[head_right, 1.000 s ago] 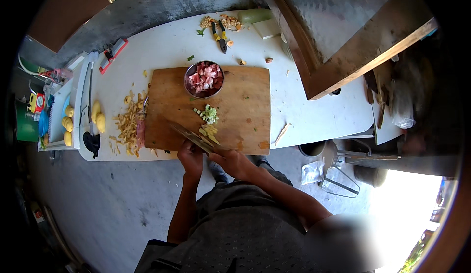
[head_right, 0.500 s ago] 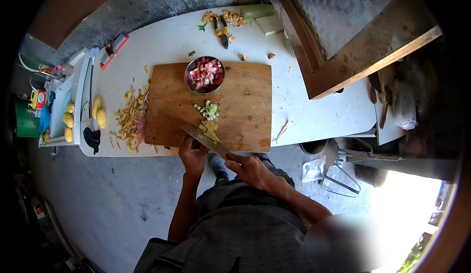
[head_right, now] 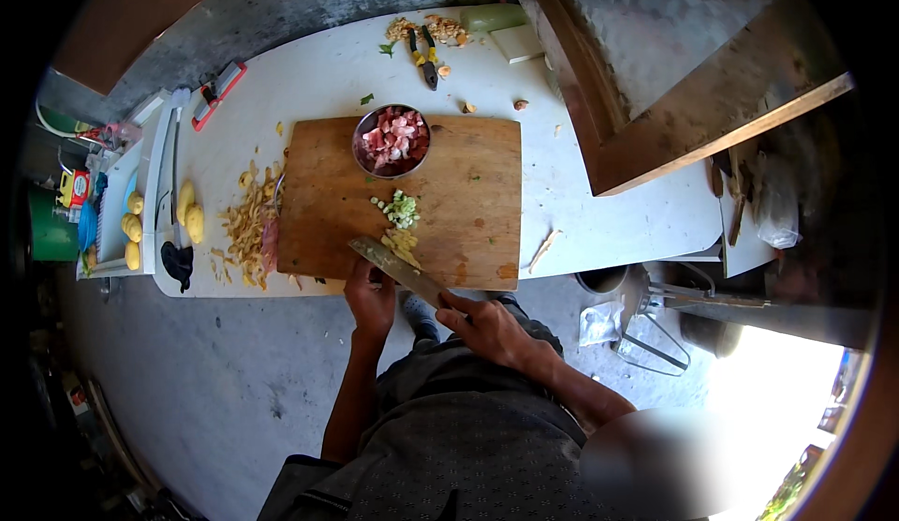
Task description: The person chops green onions and ginger on a wooden cutting board using a cleaver, then transfers the chopped pieces into a metal bowl. They then proceed to peel and chop potatoes into chunks on the same board.
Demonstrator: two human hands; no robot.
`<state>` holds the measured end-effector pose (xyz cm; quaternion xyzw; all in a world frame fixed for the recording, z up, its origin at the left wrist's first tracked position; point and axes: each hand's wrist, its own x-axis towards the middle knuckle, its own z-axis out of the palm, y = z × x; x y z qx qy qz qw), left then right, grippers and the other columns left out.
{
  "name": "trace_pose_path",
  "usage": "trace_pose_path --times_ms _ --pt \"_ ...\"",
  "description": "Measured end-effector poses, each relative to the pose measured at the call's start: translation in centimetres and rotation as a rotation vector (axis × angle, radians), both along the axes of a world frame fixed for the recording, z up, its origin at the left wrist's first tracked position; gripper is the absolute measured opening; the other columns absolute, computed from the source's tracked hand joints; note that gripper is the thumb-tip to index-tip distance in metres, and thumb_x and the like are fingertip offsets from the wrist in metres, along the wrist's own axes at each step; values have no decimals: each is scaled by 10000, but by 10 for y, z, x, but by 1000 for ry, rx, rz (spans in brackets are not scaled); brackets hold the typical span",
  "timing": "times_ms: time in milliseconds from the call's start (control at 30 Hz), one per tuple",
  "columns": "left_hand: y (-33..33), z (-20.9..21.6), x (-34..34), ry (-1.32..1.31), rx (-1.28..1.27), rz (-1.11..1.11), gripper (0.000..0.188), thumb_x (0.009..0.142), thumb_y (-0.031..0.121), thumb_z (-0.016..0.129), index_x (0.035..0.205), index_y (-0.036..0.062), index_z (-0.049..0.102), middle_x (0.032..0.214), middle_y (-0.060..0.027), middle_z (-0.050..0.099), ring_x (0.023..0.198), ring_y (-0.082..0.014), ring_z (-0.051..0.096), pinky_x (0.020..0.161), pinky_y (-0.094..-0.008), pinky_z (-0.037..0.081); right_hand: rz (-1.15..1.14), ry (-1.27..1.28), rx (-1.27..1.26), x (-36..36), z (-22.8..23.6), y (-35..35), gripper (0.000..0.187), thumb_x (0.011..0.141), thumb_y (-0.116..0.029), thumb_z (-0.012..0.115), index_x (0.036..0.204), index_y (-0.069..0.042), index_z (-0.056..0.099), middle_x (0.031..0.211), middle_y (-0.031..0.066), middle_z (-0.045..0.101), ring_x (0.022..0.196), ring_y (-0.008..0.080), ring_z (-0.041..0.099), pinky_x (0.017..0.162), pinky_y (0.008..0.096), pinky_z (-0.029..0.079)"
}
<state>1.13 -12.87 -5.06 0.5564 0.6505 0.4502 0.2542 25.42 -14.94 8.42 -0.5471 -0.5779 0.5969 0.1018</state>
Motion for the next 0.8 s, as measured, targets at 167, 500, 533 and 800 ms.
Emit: trace_pose_path --times_ms 167,500,533,800 --pt "6 20 3 54 85 -12 252 848 -46 775 1085 9 707 981 -155 708 831 -323 738 733 -398 578 42 -33 87 1 -12 -10 512 1105 -460 588 1451 -83 610 1001 274 760 969 433 759 892 497 575" --pt "5 9 -20 -40 130 59 311 818 26 835 1102 4 709 966 -131 751 826 -270 732 795 -381 580 88 -38 122 2 -8 -12 405 1099 -448 603 1323 -111 625 850 232 737 832 437 748 790 523 571" --pt "4 4 -26 -74 119 89 300 825 15 826 1099 1 706 959 -119 751 825 -245 731 795 -367 579 83 -33 133 2 -9 -13 397 1099 -445 605 1316 -113 626 845 231 734 824 435 747 785 521 570" --pt "5 -8 -36 -212 76 107 154 905 -44 754 1048 -10 705 939 -84 721 793 -133 695 736 -293 566 51 -37 114 1 -5 -14 391 1103 -429 603 1322 -106 630 837 232 721 812 443 740 777 518 566"
